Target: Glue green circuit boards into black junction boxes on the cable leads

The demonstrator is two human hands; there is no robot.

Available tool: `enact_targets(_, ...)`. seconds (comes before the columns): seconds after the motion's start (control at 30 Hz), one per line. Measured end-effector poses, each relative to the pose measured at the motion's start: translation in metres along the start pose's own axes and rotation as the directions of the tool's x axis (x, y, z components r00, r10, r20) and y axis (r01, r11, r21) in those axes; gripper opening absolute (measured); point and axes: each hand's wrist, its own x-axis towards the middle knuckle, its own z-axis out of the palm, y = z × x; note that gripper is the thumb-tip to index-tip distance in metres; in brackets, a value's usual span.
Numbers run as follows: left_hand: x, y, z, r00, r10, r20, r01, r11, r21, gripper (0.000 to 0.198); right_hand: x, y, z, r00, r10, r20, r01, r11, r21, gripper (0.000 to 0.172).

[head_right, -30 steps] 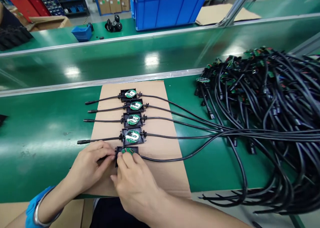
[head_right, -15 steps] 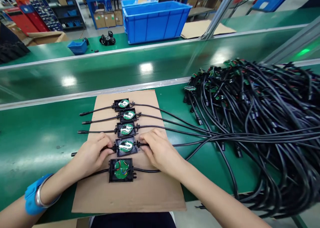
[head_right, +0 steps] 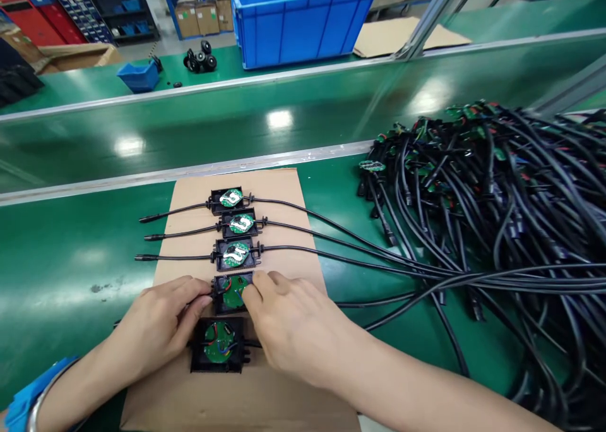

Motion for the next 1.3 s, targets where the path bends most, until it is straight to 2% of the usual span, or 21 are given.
enact_targets(0.13, 0.002, -0.003, -0.001, 1.000, -0.008, 0.012, 0.008, 1.000, 0.004, 0.023, 0.006, -0.001, 0.005, 0.997, 0.034, 0.069, -0.034, 0.999, -0.005, 0.018)
enact_targets(0.3, 0.003, -0.009, -0.004, 1.000, -0.019, -0.004, 0.019, 1.000, 0.005, 0.020, 0.010, -0.003, 0.008, 0.995, -0.019, 0.094, 0.019, 1.000, -0.001, 0.028)
enact_targets(0.4, 0.000, -0.012, -0.001, 0.998, 0.042, -0.038, -0.039, 0.997, 0.074, 0.019, 0.013, -0.006, 0.010, 0.995, -0.015, 0.099, 0.015, 1.000, 0.004, 0.027)
enact_targets(0.47, -0.002, -0.011, 0.001, 0.994, 0.107, -0.033, -0.099, 0.978, 0.185, 0.023, 0.014, -0.008, 0.012, 0.995, -0.011, 0.096, 0.012, 1.000, -0.002, 0.027)
enact_targets(0.53, -0.002, -0.008, 0.003, 0.989, 0.148, 0.010, -0.144, 0.938, 0.315, 0.027, 0.015, -0.010, 0.013, 0.995, 0.000, 0.103, 0.001, 1.000, -0.007, 0.025)
enact_targets(0.63, 0.004, 0.004, 0.003, 0.983, 0.139, 0.118, -0.178, 0.866, 0.468, 0.028, 0.016, -0.012, 0.013, 0.990, 0.013, 0.142, -0.013, 1.000, 0.003, 0.024)
enact_targets(0.77, 0.023, 0.021, -0.003, 0.967, 0.035, 0.252, -0.183, 0.785, 0.592, 0.024, 0.015, -0.013, 0.015, 0.984, 0.008, 0.177, -0.009, 1.000, 0.006, 0.024)
enact_targets(0.83, 0.029, 0.023, -0.008, 0.957, -0.024, 0.289, -0.162, 0.782, 0.602, 0.025, 0.015, -0.015, 0.015, 0.983, 0.018, 0.184, -0.014, 1.000, -0.022, 0.024)
enact_targets(0.93, 0.023, 0.021, -0.008, 0.978, -0.030, 0.206, -0.092, 0.825, 0.557, 0.034, 0.015, -0.018, 0.015, 0.979, 0.037, 0.200, -0.026, 0.998, -0.057, 0.025)
enact_targets(1.0, 0.009, 0.018, -0.001, 0.994, 0.049, 0.094, -0.091, 0.841, 0.533, 0.048, 0.016, -0.020, 0.015, 0.977, 0.052, 0.208, -0.041, 0.998, -0.057, 0.027)
enact_targets(1.07, -0.004, 0.016, 0.009, 0.988, 0.155, 0.026, -0.142, 0.808, 0.572, 0.057, 0.016, -0.021, 0.016, 0.976, 0.056, 0.209, -0.048, 0.998, -0.046, 0.030)
enact_targets(1.13, -0.011, 0.018, 0.020, 0.974, 0.223, 0.023, -0.185, 0.740, 0.647, 0.056, 0.016, -0.021, 0.015, 0.976, 0.049, 0.210, -0.045, 0.999, -0.021, 0.033)
enact_targets(1.2, -0.011, 0.020, 0.024, 0.969, 0.244, 0.048, -0.209, 0.697, 0.686, 0.053, 0.014, -0.016, 0.012, 0.979, 0.049, 0.199, -0.056, 0.998, 0.034, 0.035)
enact_targets(1.3, -0.004, 0.020, 0.017, 0.976, 0.189, 0.107, -0.215, 0.770, 0.601, 0.054, 0.009, -0.004, 0.002, 0.979, 0.061, 0.192, -0.099, 0.975, 0.198, 0.035)
